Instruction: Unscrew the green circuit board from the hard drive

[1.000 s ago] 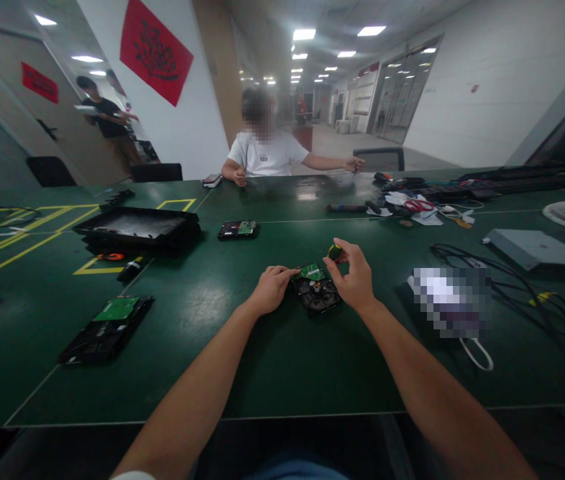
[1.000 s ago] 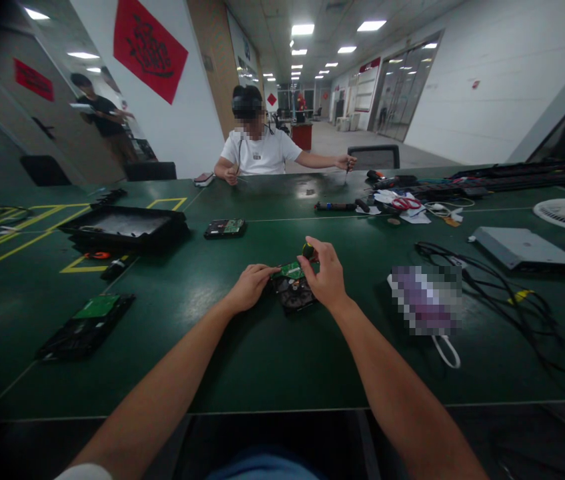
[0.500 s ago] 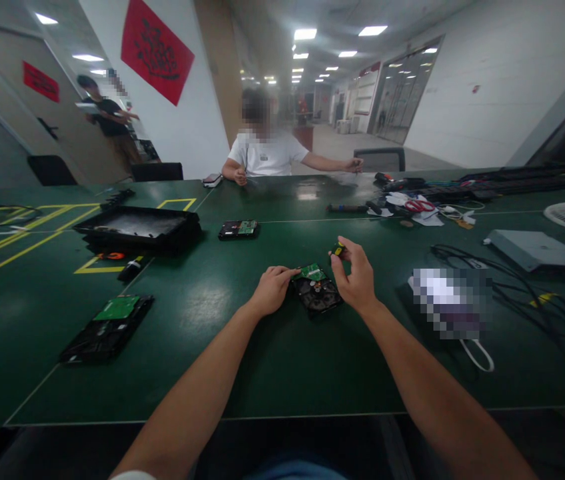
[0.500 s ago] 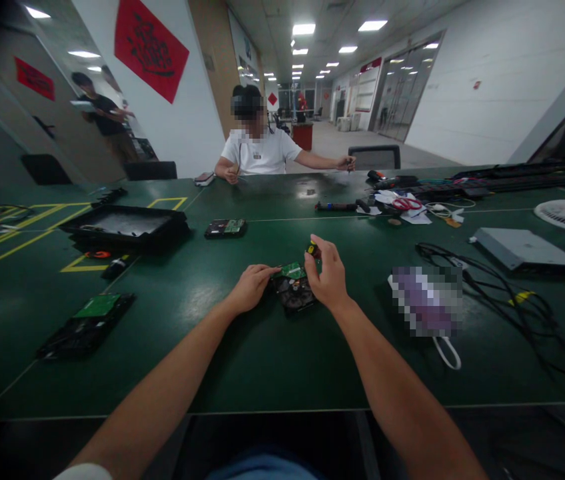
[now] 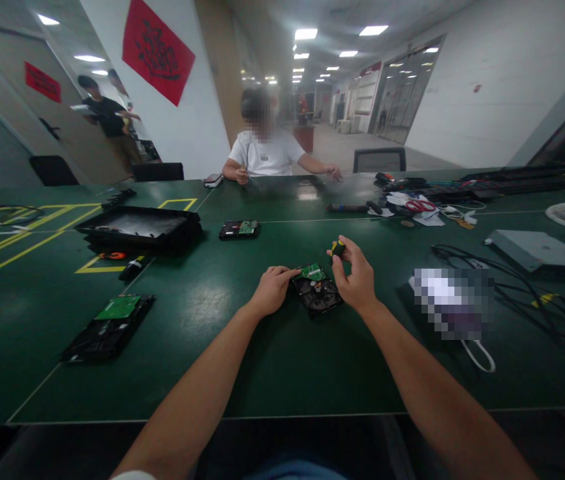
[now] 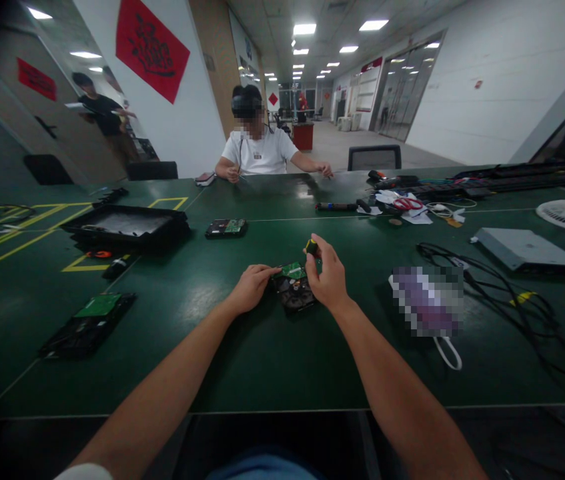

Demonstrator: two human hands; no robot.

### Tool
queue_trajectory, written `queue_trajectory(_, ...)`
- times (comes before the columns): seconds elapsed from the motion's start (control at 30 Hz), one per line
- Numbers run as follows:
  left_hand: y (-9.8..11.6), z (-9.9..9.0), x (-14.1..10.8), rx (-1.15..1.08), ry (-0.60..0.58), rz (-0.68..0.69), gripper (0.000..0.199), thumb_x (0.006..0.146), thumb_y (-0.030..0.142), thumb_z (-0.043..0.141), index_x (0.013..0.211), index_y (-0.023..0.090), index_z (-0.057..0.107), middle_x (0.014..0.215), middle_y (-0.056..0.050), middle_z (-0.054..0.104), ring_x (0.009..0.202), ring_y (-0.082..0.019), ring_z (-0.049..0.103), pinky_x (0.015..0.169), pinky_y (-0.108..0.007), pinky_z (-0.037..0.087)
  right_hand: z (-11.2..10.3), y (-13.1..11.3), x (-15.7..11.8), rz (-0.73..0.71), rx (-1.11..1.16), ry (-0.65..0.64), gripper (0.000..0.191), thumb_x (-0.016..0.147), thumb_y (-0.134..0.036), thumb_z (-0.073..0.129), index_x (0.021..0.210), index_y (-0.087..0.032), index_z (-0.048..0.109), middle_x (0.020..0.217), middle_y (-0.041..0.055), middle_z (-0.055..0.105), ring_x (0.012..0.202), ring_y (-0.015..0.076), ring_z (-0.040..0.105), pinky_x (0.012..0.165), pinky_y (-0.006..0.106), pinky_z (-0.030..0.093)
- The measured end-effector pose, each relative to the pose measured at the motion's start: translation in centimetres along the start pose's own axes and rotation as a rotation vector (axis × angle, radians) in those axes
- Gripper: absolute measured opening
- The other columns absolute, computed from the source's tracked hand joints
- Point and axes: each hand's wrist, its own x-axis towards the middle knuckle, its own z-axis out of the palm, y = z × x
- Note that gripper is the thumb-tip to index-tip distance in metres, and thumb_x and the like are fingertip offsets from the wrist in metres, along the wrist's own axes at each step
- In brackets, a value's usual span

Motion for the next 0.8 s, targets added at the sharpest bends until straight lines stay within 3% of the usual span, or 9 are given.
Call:
queue_trajectory(0.17, -0.07, 0.14, -0.02, 0.009, 0.015, 0.004, 0.043, 0.106, 0.016, 0.043, 0.140, 0.026, 0.069, 0.124, -0.009, 0.071, 0.117, -0.027, 0.058, 0.105, -0.045, 0.049, -0.04, 0.01, -0.04, -0.011, -0.058, 0.030, 0.048, 0.100, -0.038, 0.064, 0.146, -0.029, 0.053, 0.124, 0.0109, 0.068, 0.099, 0.0259, 0.071, 0.089, 0.049, 0.065)
queue_trajectory(0.37, -0.22, 0.29, -0.03, 0.007, 0.007, 0.001, 0.044, 0.105, 0.015, 0.044, 0.139, 0.028, 0.070, 0.125, -0.009, 0.071, 0.118, -0.026, 0.058, 0.105, -0.045, 0.049, 0.24, -0.01, -0.21, 0.029, 0.026, 0.010, 0.045, 0.105, -0.034, 0.053, 0.150, -0.030, 0.047, 0.135, 0.0115, 0.066, 0.105, 0.0254, 0.073, 0.099, 0.050, 0.062)
queue_trajectory(0.6, -0.13, 0.24, -0.10, 0.004, 0.006, -0.017, 0.044, 0.106, 0.016, 0.043, 0.140, 0.027, 0.069, 0.126, -0.009, 0.070, 0.119, -0.027, 0.057, 0.107, -0.046, 0.048, 0.31, 0.20, -0.20, 0.002, -0.031, 0.063, 0.048, 0.099, -0.038, 0.066, 0.144, -0.028, 0.053, 0.125, 0.0114, 0.066, 0.096, 0.0246, 0.071, 0.088, 0.048, 0.066)
queue_trajectory(0.8, -0.27, 0.32, -0.11, 0.002, 0.004, -0.017, 0.045, 0.106, 0.016, 0.043, 0.141, 0.028, 0.068, 0.127, -0.009, 0.069, 0.119, -0.027, 0.057, 0.106, -0.046, 0.048, 0.53, 0.26, -0.33, 0.034, 0.072, 0.007, 0.051, 0.103, -0.034, 0.058, 0.152, -0.028, 0.043, 0.134, 0.0122, 0.067, 0.103, 0.0240, 0.075, 0.096, 0.048, 0.065)
